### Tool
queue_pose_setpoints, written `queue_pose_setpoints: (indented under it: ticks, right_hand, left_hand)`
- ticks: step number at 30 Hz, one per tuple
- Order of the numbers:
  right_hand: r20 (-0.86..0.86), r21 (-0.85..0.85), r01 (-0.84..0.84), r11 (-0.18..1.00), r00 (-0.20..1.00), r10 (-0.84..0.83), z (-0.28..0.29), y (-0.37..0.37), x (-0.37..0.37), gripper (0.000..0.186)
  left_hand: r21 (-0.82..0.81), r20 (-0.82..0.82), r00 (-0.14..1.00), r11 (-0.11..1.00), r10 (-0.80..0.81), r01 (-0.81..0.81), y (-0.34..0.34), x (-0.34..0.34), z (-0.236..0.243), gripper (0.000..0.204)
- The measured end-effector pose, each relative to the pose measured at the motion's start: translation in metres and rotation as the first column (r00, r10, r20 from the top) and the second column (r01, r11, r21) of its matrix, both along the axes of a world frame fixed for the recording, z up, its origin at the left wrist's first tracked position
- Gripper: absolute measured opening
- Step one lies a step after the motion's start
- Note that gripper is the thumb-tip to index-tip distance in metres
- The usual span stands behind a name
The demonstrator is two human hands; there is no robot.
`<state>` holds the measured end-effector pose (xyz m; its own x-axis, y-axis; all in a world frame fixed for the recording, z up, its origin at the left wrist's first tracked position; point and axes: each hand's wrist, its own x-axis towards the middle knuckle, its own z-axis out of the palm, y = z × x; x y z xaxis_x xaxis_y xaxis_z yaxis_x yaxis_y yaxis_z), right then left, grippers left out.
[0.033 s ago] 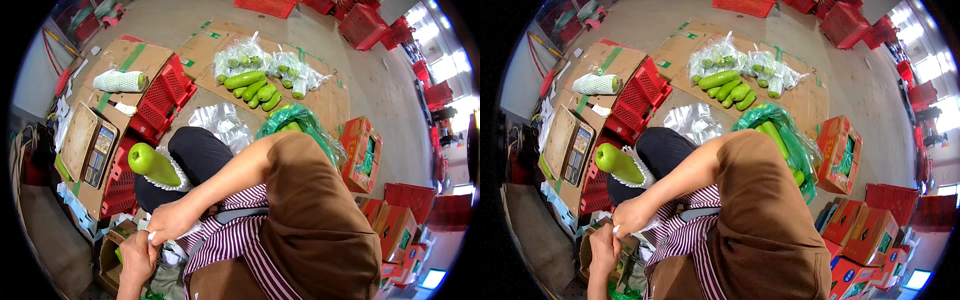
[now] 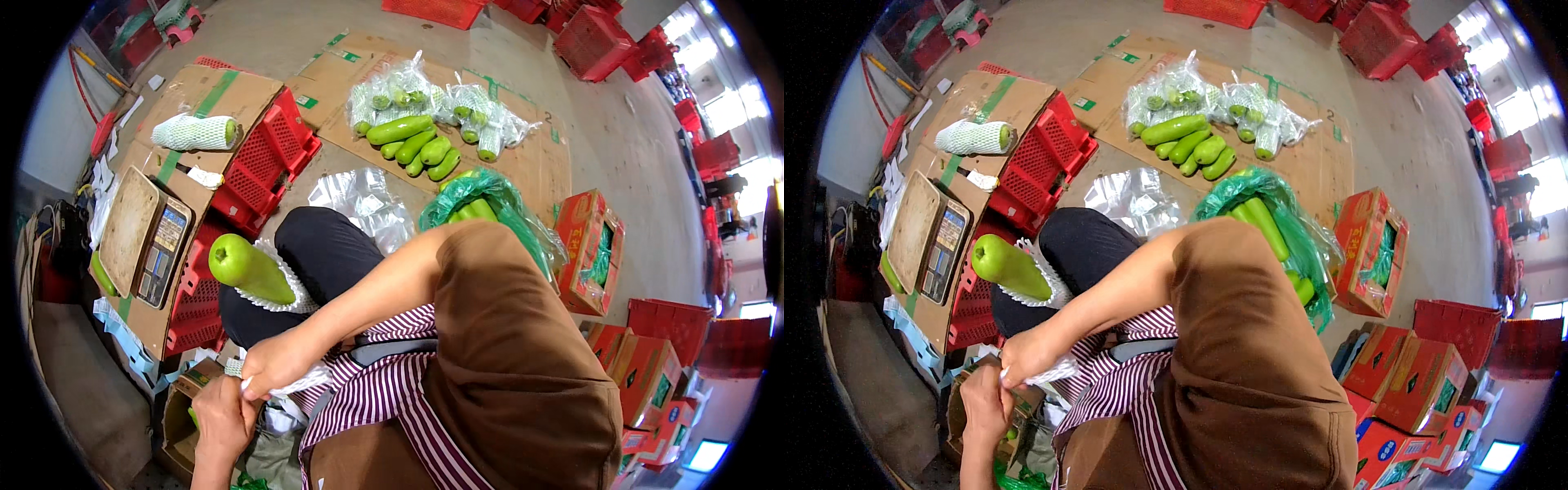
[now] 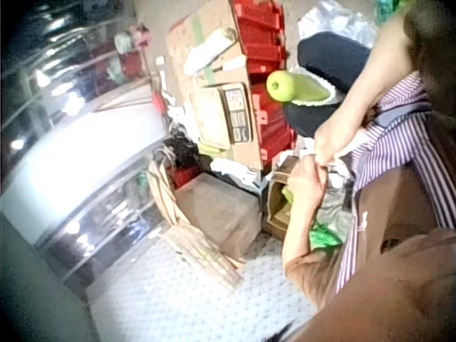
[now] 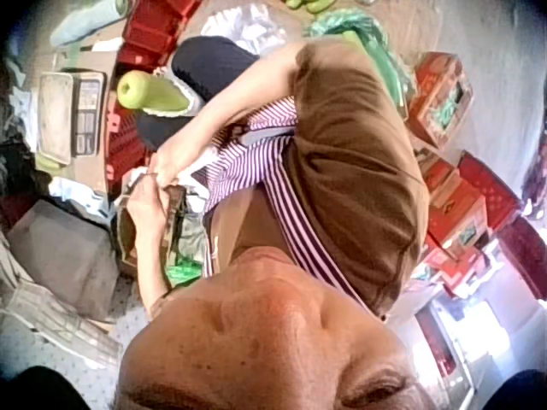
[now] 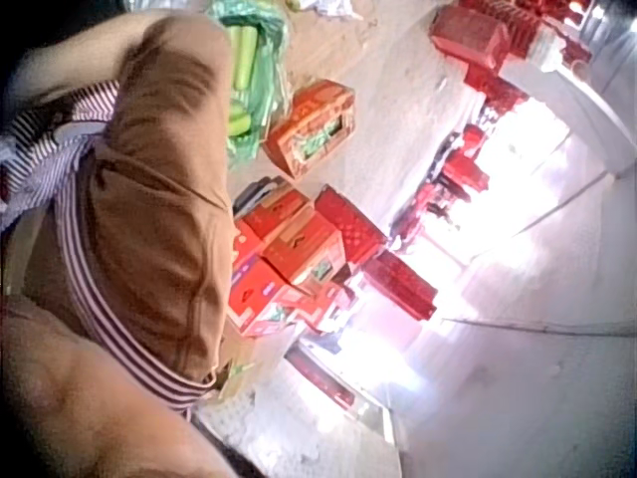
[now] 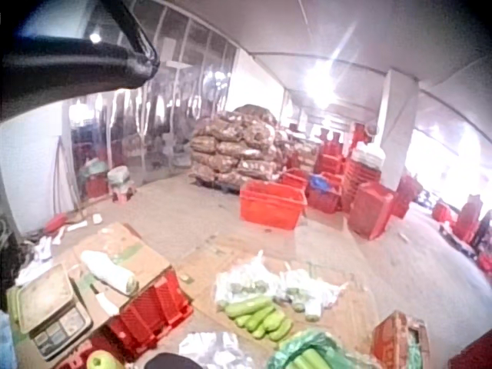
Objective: The person sits on the floor and wraps green vegetables, including long gourds and round fruits, in white foam netting. They use a knife to trim the netting and place the wrapped items into a red crate or on a nearby scale.
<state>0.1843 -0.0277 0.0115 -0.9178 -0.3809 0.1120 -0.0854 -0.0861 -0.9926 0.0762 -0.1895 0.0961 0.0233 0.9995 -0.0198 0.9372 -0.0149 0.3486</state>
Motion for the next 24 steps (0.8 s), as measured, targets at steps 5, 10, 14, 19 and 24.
queue_pose_setpoints:
  ticks: [5,10,14,19,24]
  right_hand:
    - [0.079,-0.994,-0.002,0.106,0.655,0.752,-0.013,-0.039,0.023,0.036]
    - [-0.128,-0.964,0.121,-0.239,0.578,0.806,-0.011,-0.064,0.044,0.039]
    - [-0.205,-0.932,0.103,-0.347,0.639,0.742,0.0,-0.062,0.04,0.04]
    - [0.173,-0.97,0.239,-0.055,0.827,0.535,0.017,-0.035,0.014,0.049]
    - [0.124,-0.858,0.141,0.495,0.99,-0.067,0.032,-0.004,0.031,0.067]
  left_hand:
    - [0.21,-0.114,0.983,0.964,-0.141,0.163,-0.007,-0.007,-0.008,0.02]
    - [0.283,-0.154,0.965,0.926,-0.211,0.248,-0.023,-0.006,-0.02,0.029]
    - [0.34,-0.229,0.951,0.899,-0.206,0.276,-0.012,-0.018,-0.021,0.035]
    - [0.385,0.026,0.999,0.922,0.036,-0.043,0.015,-0.021,-0.035,0.045]
    - [-0.242,0.785,0.254,0.657,0.565,-0.714,-0.035,-0.054,-0.077,0.042]
